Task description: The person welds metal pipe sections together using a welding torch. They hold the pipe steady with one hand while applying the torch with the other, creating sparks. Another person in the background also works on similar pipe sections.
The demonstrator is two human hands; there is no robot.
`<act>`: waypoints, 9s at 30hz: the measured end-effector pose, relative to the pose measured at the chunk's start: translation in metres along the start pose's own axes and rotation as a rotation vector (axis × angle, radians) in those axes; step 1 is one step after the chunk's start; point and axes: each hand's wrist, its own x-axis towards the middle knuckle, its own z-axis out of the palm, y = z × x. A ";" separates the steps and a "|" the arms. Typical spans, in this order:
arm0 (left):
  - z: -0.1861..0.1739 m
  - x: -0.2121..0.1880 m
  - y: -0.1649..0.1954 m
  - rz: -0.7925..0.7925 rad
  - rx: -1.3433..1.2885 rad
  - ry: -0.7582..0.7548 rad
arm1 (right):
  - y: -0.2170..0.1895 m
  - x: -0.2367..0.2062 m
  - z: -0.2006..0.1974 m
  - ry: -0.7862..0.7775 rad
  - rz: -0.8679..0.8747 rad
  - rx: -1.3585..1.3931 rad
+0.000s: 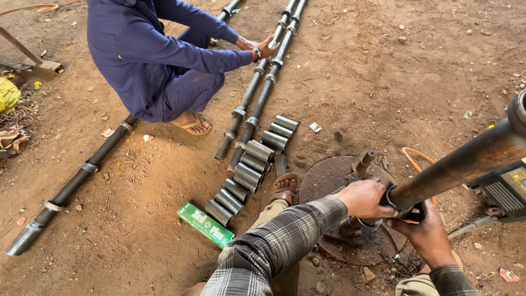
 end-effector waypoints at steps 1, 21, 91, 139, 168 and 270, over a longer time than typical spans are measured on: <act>0.002 0.001 0.000 0.005 0.009 0.004 | -0.002 -0.001 -0.001 0.006 -0.031 0.047; 0.008 0.003 -0.001 -0.049 0.001 -0.010 | -0.002 0.001 -0.003 -0.008 0.030 0.204; 0.014 0.010 -0.007 -0.001 -0.106 0.065 | 0.021 0.010 -0.004 -0.009 -0.147 0.318; 0.015 0.010 -0.008 0.008 -0.079 0.074 | 0.025 0.014 -0.007 0.028 -0.111 0.246; 0.019 0.007 -0.014 -0.016 -0.056 0.076 | 0.035 0.021 -0.008 0.021 -0.118 0.096; 0.049 0.018 -0.010 -0.258 -0.202 0.008 | 0.042 0.012 0.016 0.038 0.121 0.690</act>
